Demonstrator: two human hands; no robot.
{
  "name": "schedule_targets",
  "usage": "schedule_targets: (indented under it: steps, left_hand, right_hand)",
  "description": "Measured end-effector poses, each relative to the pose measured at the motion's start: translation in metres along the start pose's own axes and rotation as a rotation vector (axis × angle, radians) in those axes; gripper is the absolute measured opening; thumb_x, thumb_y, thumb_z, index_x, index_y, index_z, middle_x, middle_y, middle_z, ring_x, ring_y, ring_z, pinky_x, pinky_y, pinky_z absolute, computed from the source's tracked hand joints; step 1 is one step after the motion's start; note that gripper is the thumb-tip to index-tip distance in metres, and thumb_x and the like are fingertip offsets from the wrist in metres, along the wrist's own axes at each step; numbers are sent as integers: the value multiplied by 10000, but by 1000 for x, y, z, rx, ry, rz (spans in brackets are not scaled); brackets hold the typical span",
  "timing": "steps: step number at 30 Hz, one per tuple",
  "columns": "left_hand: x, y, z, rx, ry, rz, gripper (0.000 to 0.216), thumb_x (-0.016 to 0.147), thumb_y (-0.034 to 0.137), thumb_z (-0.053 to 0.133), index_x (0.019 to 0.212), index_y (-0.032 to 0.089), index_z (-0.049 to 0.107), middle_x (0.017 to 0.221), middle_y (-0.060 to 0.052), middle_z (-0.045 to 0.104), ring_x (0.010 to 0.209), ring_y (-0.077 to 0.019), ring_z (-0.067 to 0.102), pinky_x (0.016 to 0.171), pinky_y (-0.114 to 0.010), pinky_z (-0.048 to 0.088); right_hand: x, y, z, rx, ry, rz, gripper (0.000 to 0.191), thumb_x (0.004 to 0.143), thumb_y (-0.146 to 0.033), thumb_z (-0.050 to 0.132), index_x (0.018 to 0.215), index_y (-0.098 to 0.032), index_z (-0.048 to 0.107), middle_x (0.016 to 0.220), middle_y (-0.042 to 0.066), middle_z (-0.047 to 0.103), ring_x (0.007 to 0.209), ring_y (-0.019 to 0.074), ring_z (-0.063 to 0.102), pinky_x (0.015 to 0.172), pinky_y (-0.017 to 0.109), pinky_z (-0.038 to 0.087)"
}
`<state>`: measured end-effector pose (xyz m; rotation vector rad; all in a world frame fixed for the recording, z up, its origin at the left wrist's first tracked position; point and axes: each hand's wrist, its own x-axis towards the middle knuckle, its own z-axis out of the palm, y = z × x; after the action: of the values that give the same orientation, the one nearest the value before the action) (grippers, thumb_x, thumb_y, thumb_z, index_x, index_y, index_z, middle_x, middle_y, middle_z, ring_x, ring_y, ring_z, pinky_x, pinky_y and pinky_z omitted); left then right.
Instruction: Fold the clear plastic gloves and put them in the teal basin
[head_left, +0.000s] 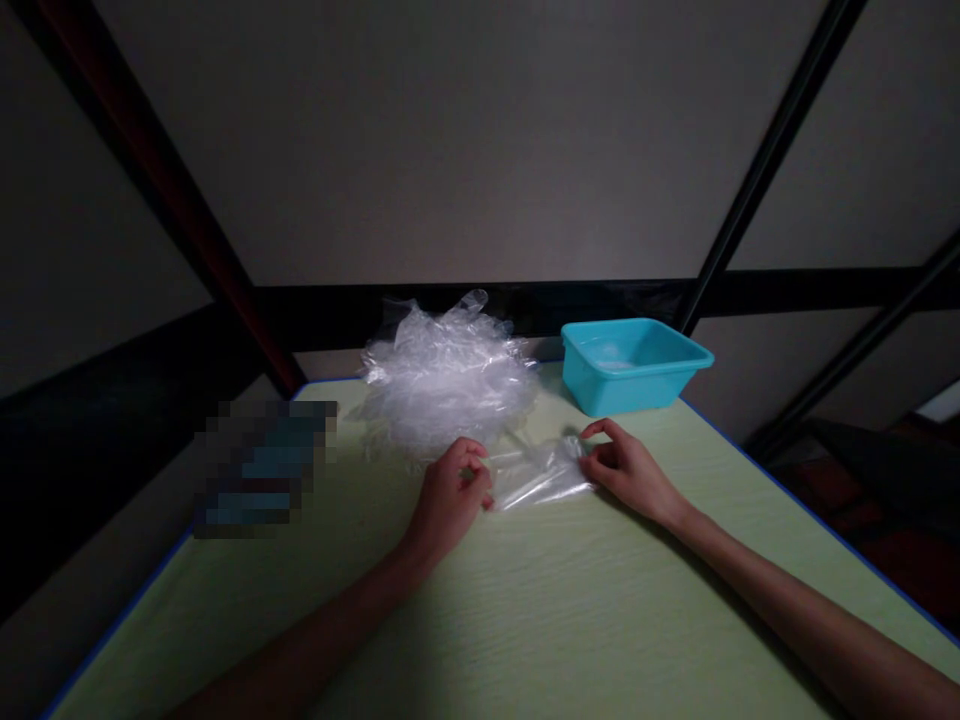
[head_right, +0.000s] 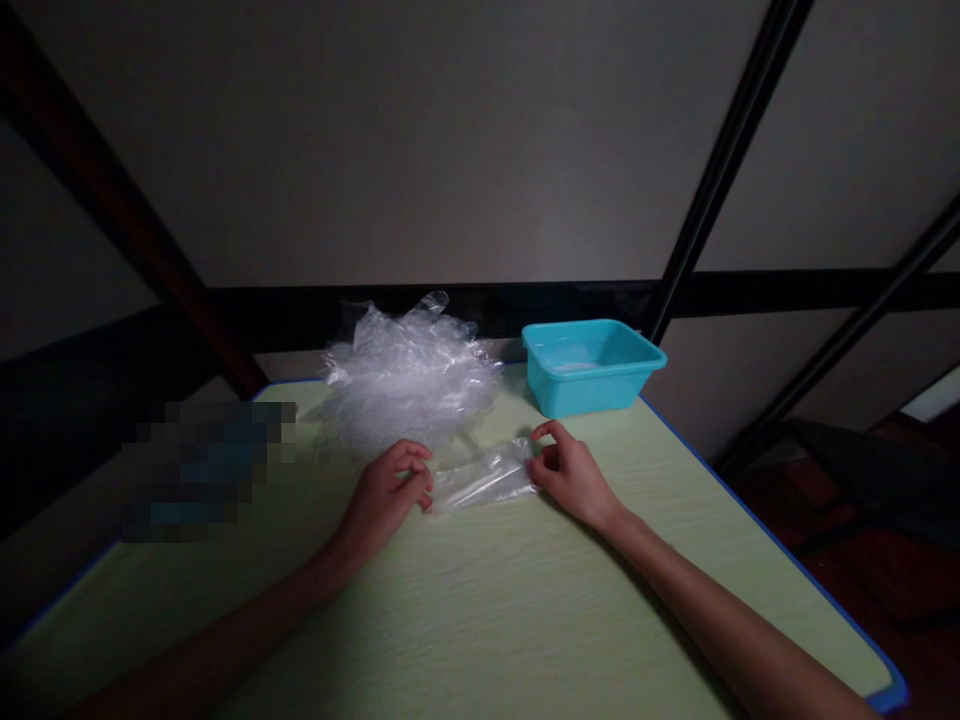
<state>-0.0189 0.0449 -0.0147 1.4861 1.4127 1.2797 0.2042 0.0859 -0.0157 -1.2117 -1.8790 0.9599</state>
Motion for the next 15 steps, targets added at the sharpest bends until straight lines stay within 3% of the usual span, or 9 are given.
schedule_targets:
  steps: [5,10,15]
  left_hand:
    - [0,6,1,22,24,-21,170,621,195,544,774,181,471,567,89,496,398,-117,572,414,-203,429]
    - [-1,7,2,33,46,-41,272,562,180,614,799,181,482,576,90,500,420,-120,576,407,-197,435]
    - [0,6,2,38,34,-35,319,541,174,643,821,183,491,581,91,516,429,-117,576,427,-195,437]
  right_hand:
    - [5,1,3,-157,68,6,228,700,-217,494,914,-189,421,506,-57,518,441,113,473,432,204,321]
    - [7,0,5,-201,95,-6,117,671,-190,512,773,-193,454,488,-50,504,429,104,440,417,199,298]
    - [6,1,5,-196,111,-22,92,701,-224,498,765,-196,439,482,-45,509,428,113,465,412,201,317]
